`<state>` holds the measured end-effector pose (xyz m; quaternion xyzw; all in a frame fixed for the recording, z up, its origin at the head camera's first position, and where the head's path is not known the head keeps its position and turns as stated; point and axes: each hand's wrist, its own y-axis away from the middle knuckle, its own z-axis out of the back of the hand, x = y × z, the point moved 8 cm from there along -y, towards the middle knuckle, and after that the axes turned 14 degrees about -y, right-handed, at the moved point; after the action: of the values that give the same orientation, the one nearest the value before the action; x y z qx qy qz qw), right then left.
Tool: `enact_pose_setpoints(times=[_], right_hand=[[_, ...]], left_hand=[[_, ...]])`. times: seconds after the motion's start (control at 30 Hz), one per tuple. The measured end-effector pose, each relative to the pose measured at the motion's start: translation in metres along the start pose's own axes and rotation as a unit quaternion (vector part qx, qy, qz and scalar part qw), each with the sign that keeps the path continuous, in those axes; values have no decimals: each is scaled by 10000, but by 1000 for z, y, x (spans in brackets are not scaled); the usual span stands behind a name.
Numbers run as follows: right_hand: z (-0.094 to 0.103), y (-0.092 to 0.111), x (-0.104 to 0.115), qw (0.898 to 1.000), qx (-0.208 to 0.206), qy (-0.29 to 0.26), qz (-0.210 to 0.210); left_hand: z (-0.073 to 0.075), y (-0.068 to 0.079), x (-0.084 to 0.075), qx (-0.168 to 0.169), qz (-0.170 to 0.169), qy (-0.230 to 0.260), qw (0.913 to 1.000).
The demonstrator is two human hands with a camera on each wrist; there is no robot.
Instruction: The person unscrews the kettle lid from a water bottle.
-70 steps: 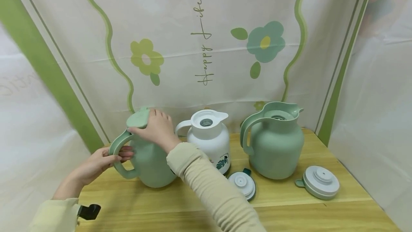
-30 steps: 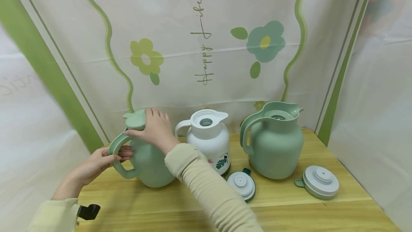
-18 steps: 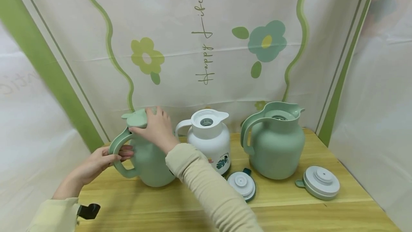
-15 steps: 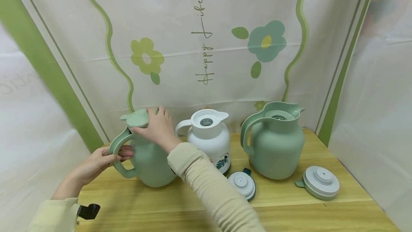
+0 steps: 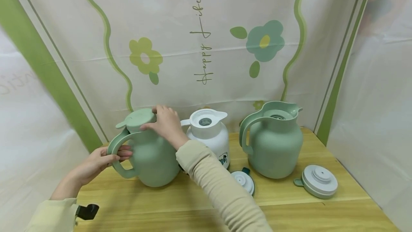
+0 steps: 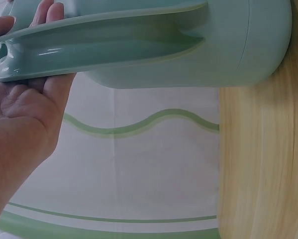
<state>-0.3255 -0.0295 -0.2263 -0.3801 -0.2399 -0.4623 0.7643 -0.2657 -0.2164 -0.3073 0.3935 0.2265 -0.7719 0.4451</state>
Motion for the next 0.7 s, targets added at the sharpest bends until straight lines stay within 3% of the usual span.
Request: enact_pose_setpoints(times=[0.13, 0.37, 0.7], right_hand=[[-3, 0, -1, 9994, 229, -212, 123], [-13, 2, 2, 9981, 567, -48, 245], [-25, 4, 8, 9975, 317, 627, 37]], left_hand=[[0, 0, 1, -27, 12, 14, 10000], [1, 1, 1, -39, 6, 43, 10000], [0, -1, 2, -20, 82, -4, 10000]])
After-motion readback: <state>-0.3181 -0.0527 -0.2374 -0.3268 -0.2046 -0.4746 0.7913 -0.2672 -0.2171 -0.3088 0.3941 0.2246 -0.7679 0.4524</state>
